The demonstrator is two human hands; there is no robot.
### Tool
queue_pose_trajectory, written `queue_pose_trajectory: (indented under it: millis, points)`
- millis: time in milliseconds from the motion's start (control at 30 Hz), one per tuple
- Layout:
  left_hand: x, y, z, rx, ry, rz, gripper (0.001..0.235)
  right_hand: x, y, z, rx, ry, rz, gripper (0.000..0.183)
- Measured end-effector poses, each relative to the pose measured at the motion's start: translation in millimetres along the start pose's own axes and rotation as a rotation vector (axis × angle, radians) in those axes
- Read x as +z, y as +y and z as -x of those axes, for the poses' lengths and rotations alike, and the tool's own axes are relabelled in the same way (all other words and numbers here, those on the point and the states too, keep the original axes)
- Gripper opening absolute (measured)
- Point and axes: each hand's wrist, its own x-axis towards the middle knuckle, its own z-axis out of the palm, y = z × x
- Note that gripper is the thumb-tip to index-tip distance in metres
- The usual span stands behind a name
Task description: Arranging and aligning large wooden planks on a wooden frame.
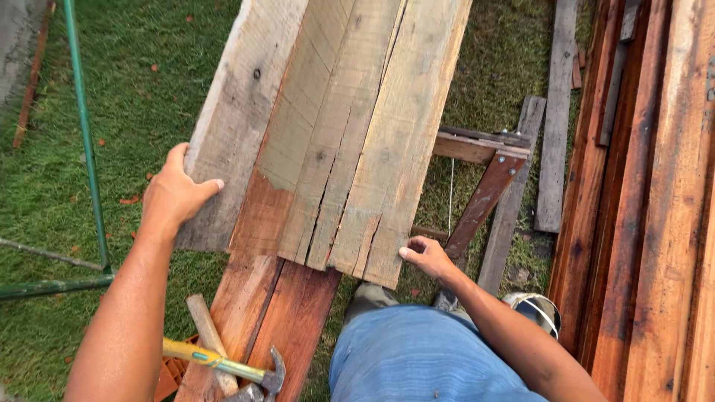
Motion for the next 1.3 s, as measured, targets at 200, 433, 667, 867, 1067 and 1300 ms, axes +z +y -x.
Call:
queue_pose_trajectory:
  millis: [200, 433, 667, 867, 1067, 1300]
  points:
    - [0, 1, 2, -0.005, 0.007, 0.019, 0.09, -4, 1, -3, 0.02, -0.026, 0.016, 0.053]
    - [-2, 4, 6, 0.001, 0.013, 0.018, 0.091, -5, -10, 1, 0.045, -0.027, 0.017, 0.053]
    - [-4, 5, 9, 0.007, 0.017, 0.024, 0.09, -6, -18, 7, 0.04, -0.026, 0.067, 0.051]
    - [1, 0, 1, -0.004, 0.004, 0.037, 0.092, -6, -20, 9, 0.001, -0.025, 0.08, 0.051]
    - [-5, 6, 0, -0.017, -0.018, 0.043, 0.091, -7, -56, 16, 0.072, -0.06, 0.144, 0.044]
    - [-21, 25, 18, -0.12, -0.1, -0.018, 0.091, -6, -67, 24, 0.198, -0.068, 0.234, 0.046]
